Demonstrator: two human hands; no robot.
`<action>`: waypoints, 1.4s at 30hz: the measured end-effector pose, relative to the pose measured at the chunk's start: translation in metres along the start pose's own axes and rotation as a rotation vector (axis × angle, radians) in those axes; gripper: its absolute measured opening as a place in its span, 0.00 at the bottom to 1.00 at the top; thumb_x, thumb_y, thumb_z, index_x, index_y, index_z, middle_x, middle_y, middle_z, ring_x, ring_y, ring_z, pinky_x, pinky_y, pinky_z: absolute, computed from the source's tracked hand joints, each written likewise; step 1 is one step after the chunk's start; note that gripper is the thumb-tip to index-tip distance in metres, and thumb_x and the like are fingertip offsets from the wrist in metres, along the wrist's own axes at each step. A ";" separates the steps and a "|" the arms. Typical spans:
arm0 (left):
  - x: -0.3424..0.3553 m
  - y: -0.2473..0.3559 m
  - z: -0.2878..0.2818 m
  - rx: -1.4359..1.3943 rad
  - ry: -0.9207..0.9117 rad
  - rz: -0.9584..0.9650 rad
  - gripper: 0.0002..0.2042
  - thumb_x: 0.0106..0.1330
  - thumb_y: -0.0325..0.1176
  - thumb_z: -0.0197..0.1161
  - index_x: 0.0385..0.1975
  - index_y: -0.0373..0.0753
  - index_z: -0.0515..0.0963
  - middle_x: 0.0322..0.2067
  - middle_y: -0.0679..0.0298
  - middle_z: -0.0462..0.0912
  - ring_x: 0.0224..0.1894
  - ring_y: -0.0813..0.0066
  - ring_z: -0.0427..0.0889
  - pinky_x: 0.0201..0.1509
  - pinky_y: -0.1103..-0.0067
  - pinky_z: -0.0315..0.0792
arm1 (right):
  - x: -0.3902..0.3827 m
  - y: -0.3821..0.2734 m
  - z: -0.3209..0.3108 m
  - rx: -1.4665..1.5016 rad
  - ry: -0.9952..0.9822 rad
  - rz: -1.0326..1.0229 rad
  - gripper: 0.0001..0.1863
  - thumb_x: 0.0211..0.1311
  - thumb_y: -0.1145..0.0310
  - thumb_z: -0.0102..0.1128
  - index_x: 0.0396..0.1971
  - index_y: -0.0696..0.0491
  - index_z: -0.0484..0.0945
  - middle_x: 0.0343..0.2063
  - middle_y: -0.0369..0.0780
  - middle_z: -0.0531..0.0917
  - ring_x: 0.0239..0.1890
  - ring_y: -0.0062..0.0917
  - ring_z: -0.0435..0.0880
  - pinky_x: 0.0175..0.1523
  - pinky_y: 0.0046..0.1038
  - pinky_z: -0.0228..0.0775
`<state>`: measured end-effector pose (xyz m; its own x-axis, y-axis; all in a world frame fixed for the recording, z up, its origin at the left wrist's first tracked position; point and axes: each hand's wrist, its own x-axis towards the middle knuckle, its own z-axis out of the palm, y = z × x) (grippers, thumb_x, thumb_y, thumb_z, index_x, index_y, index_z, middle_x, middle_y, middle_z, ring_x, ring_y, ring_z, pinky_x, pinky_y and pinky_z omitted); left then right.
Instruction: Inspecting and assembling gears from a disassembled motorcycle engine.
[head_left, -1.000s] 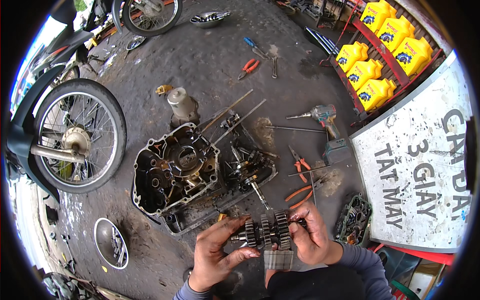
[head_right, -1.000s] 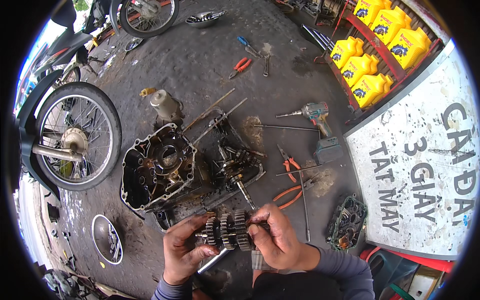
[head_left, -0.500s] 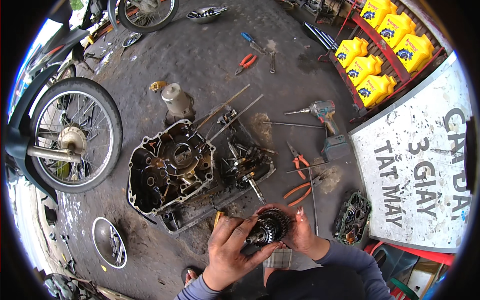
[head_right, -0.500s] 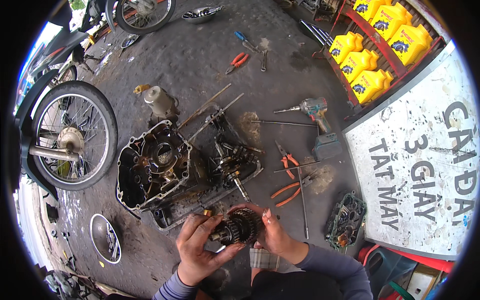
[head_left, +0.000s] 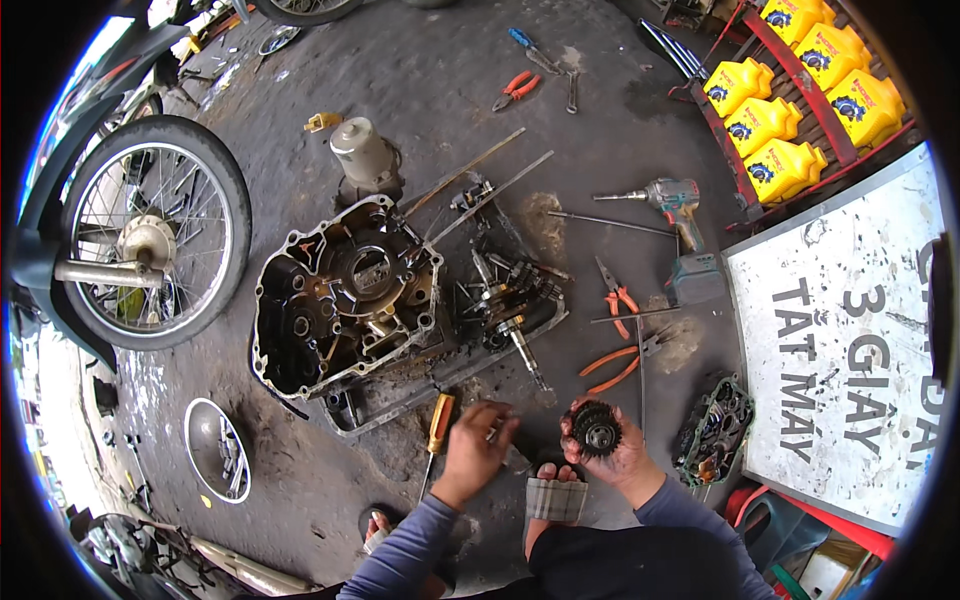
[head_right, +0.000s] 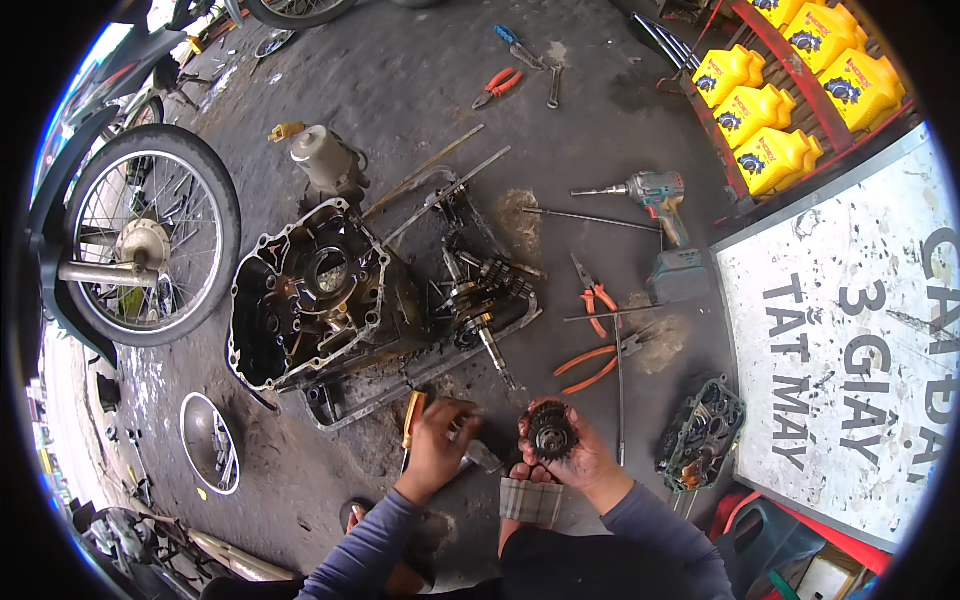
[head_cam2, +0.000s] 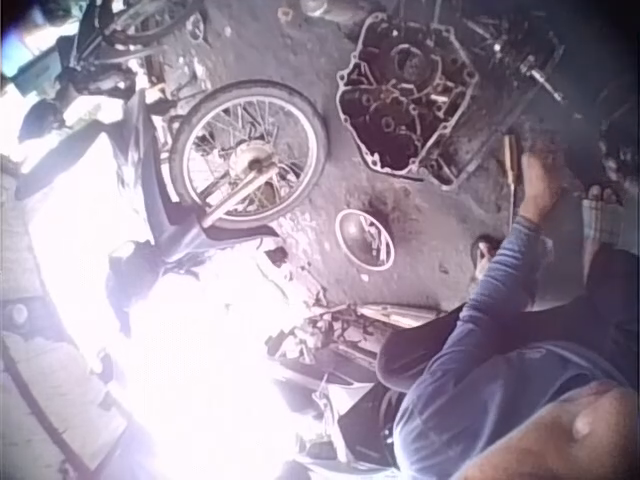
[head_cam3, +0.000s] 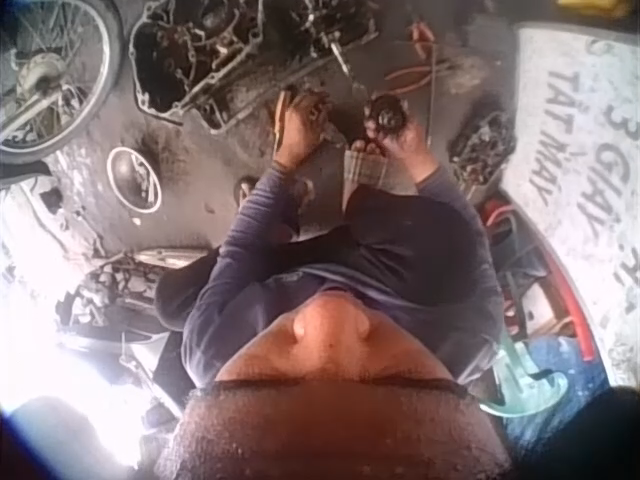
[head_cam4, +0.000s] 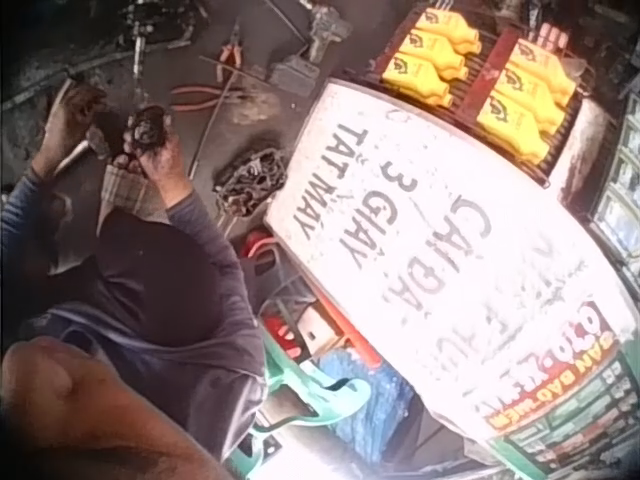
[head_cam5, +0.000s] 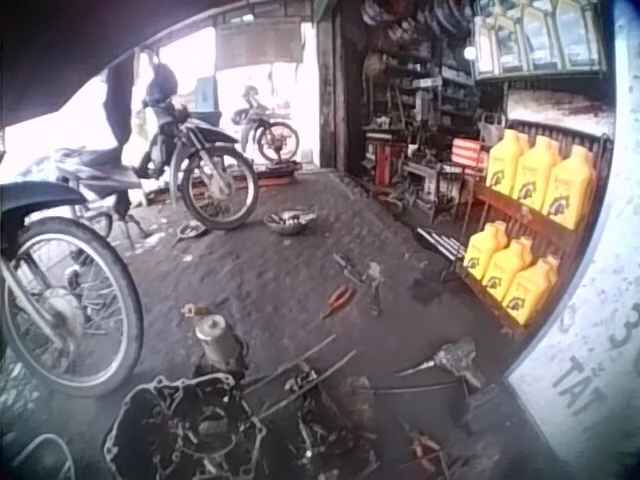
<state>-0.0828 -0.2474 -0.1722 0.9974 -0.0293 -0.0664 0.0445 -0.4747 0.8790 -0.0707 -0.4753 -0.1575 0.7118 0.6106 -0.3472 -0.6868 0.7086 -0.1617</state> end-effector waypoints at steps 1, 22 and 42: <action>0.004 -0.015 -0.002 0.072 0.050 -0.058 0.09 0.58 0.28 0.66 0.38 0.34 0.80 0.33 0.55 0.80 0.32 0.60 0.81 0.37 0.72 0.75 | 0.003 -0.002 -0.002 -0.035 0.035 -0.030 0.29 0.61 0.47 0.60 0.51 0.54 0.71 0.41 0.47 0.77 0.39 0.35 0.78 0.40 0.31 0.73; 0.072 -0.057 0.017 0.413 0.190 0.212 0.05 0.60 0.25 0.63 0.33 0.36 0.75 0.37 0.57 0.76 0.41 0.61 0.78 0.43 0.71 0.75 | 0.034 0.005 0.027 -0.241 0.454 -0.184 0.12 0.66 0.64 0.59 0.44 0.52 0.74 0.36 0.38 0.83 0.35 0.26 0.84 0.37 0.32 0.79; 0.020 0.066 -0.024 -0.369 0.042 0.098 0.19 0.45 0.18 0.75 0.39 0.30 0.79 0.42 0.57 0.82 0.46 0.67 0.81 0.54 0.75 0.72 | 0.033 0.007 0.050 -0.437 0.407 -0.292 0.17 0.59 0.70 0.65 0.46 0.57 0.73 0.35 0.35 0.79 0.37 0.16 0.78 0.43 0.20 0.71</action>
<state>-0.0583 -0.2581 -0.1036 0.9991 -0.0189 0.0390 -0.0411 -0.1225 0.9916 -0.0447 -0.4328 -0.1241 0.8239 0.1723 -0.5399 -0.5320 0.5636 -0.6320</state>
